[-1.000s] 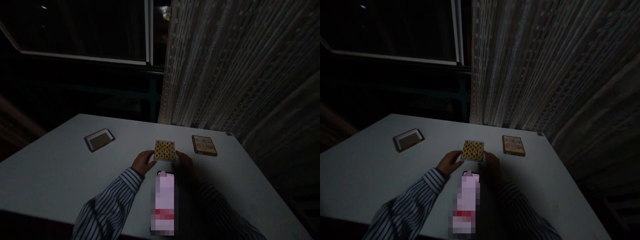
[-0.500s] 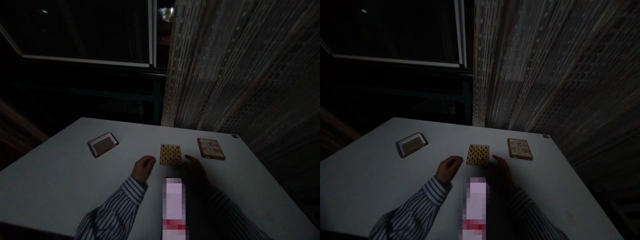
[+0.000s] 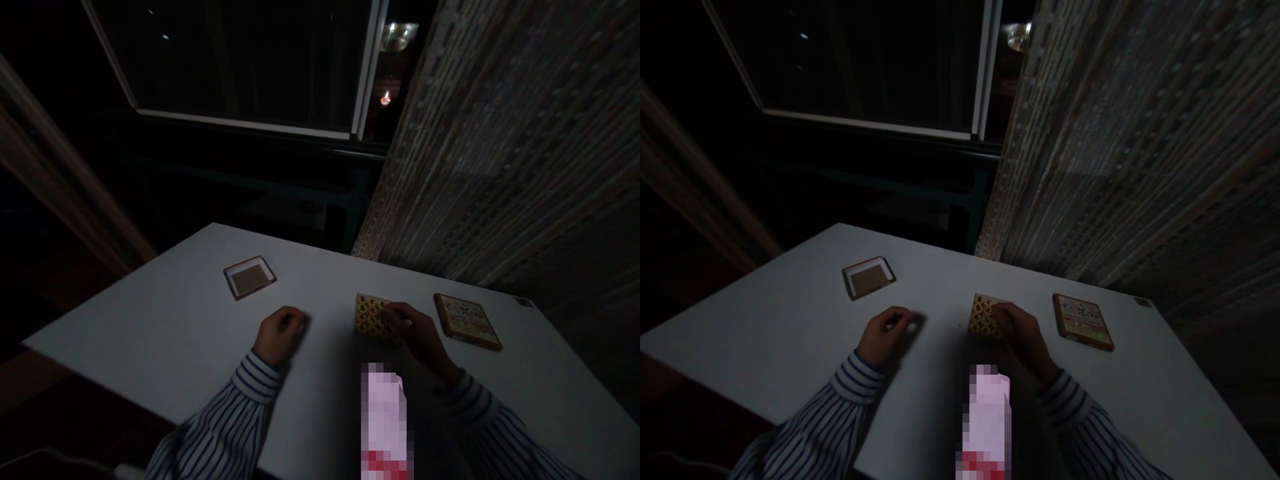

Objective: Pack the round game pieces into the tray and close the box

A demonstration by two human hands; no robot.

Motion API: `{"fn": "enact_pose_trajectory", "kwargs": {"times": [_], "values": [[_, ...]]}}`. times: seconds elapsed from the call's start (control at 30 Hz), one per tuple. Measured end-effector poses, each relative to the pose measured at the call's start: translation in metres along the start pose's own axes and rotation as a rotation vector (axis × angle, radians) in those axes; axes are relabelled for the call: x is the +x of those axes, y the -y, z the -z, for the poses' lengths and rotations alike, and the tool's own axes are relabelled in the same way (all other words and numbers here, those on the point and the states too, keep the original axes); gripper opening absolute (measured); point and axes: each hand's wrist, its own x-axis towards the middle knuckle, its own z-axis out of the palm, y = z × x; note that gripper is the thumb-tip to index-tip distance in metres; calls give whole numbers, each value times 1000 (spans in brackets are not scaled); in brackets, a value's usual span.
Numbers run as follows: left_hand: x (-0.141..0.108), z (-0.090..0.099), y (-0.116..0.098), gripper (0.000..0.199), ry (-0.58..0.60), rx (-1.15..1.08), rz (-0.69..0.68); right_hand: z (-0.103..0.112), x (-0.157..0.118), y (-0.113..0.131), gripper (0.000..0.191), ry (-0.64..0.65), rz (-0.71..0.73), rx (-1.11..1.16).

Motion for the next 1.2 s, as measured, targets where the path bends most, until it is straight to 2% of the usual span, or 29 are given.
{"fn": "enact_pose_trajectory", "kwargs": {"times": [0.13, 0.27, 0.4, 0.7, 0.93, 1.2], "values": [[3, 20, 4, 25, -91, -51, 40, -7, 15, 21, 26, 53, -37, 15], [6, 40, 10, 25, -200, -108, 90, -14, 33, 39, 25, 78, 25, 15], [9, 58, 17, 26, -317, -130, 119, -26, 55, 55, 24, 179, 79, 20], [14, 91, 48, 34, -438, -128, 204, -89, 95, 70, 23, 338, 87, 73], [27, 101, 71, 35, -544, -55, 267, -131, 109, 76, 25, 431, 150, 38], [53, 92, 92, 42, -564, 13, 305, -169, 127, 77, 27, 432, 158, -13]]}}
